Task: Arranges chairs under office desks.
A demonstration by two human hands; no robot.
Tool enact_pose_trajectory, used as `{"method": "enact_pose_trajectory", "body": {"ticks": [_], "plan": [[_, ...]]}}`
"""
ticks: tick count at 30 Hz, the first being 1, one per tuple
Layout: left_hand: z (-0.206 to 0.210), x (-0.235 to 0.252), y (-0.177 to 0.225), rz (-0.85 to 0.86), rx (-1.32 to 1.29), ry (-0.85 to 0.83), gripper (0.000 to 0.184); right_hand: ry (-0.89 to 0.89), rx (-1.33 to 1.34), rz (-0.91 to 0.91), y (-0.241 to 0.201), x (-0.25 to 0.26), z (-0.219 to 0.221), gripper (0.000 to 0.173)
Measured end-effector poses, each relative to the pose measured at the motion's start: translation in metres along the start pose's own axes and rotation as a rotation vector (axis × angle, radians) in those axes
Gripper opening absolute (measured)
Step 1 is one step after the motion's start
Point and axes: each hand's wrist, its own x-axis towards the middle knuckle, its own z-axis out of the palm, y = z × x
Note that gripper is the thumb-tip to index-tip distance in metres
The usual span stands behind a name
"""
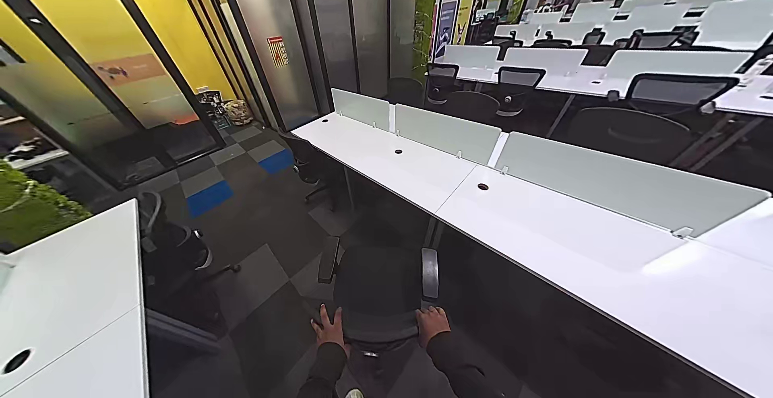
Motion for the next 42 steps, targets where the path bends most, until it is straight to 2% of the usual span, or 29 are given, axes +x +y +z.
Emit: {"method": "enact_pose_trajectory", "body": {"ticks": [4, 9, 15, 19, 23, 33, 38, 42], "plan": [[-0.015, 0.02, -0.011, 0.071, -0.042, -0.037, 0.119, 0.01, -0.011, 0.012, -0.012, 0.013, -0.005, 0.049], [-0.041, 0.061, -0.025, 0.156, -0.074, -0.026, 0.117, 0.063, 0.033, 0.043, -0.038, 0.035, -0.013, 0.041], [-0.085, 0.135, -0.05, 0.253, -0.057, -0.108, 0.115, 0.137, 0.028, 0.157, -0.089, 0.082, -0.02, 0.044], [-0.114, 0.192, -0.06, 0.32, -0.021, -0.145, 0.116, 0.144, 0.052, 0.233, -0.12, 0.117, -0.041, 0.04], [-0.144, 0.24, -0.062, 0.353, 0.056, -0.172, 0.113, 0.099, 0.094, 0.252, -0.143, 0.146, -0.065, 0.046], [-0.174, 0.336, -0.044, 0.356, 0.114, -0.127, 0.11, 0.06, 0.128, 0.201, -0.151, 0.223, -0.102, 0.047], [-0.184, 0.361, -0.045, 0.383, 0.056, -0.06, 0.097, 0.046, 0.149, 0.083, -0.146, 0.247, -0.118, 0.049], [-0.179, 0.381, -0.037, 0.358, 0.029, 0.0, 0.091, 0.035, 0.17, 0.016, -0.133, 0.267, -0.119, 0.042]]}}
